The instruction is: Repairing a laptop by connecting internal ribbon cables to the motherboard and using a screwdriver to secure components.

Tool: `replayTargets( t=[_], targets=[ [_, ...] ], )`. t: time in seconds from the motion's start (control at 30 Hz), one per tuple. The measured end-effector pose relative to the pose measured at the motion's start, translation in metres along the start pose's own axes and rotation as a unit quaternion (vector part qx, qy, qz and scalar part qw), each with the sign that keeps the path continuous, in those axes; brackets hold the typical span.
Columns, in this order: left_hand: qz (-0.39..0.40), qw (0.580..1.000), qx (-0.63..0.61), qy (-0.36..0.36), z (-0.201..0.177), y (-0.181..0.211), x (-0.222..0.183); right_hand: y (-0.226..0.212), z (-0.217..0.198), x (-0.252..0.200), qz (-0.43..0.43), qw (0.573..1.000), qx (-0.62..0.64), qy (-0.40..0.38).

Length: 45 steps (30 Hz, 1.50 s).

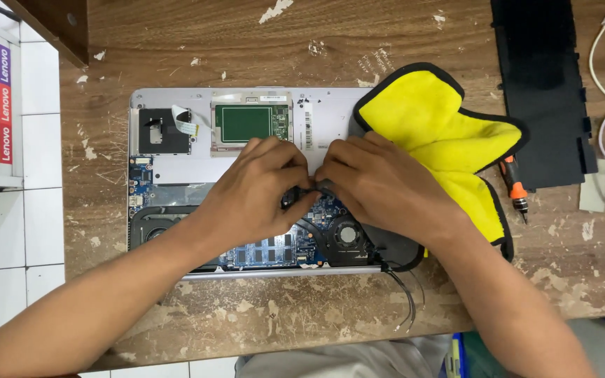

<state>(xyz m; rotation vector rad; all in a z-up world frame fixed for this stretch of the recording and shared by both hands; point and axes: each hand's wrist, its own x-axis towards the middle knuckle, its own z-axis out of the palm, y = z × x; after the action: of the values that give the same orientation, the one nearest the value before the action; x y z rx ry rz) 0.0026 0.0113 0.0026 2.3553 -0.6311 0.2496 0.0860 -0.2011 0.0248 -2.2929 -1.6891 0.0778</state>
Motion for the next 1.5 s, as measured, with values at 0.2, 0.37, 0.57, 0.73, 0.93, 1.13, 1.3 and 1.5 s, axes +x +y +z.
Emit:
replayTargets(
  t=[0.2,0.37,0.57,0.73,0.93,1.13,1.3,1.5],
  targets=[
    [-0.062,0.998,-0.025,-0.010,0.005,-0.001,0.001,0.003,0.007,0.009,0.013,0.999,0.036,0.003],
    [-0.066,0.997,-0.028,0.016,0.007,-0.002,0.002,0.007,0.003,0.008,0.027,0.997,0.076,0.019],
    [-0.074,0.996,-0.030,0.033,0.005,0.005,0.003,0.007,0.004,0.004,0.013,0.998,0.051,0.030],
    [-0.089,0.995,-0.006,0.041,0.011,0.009,-0.006,0.002,0.003,0.008,0.015,0.999,0.042,0.016],
    [-0.111,0.990,0.060,0.058,0.012,0.023,-0.013,0.008,-0.001,0.004,0.011,0.999,0.030,0.020],
    [-0.138,0.988,0.048,0.047,0.008,0.037,-0.012,0.004,-0.009,0.001,0.019,0.999,0.029,0.007],
    [-0.130,0.990,0.053,0.028,0.008,0.038,-0.011,-0.001,-0.014,-0.001,0.027,0.998,0.043,-0.022],
    [-0.111,0.992,0.050,0.021,0.011,0.043,-0.016,-0.010,-0.019,-0.008,0.026,0.997,0.065,-0.035]
  ],
)
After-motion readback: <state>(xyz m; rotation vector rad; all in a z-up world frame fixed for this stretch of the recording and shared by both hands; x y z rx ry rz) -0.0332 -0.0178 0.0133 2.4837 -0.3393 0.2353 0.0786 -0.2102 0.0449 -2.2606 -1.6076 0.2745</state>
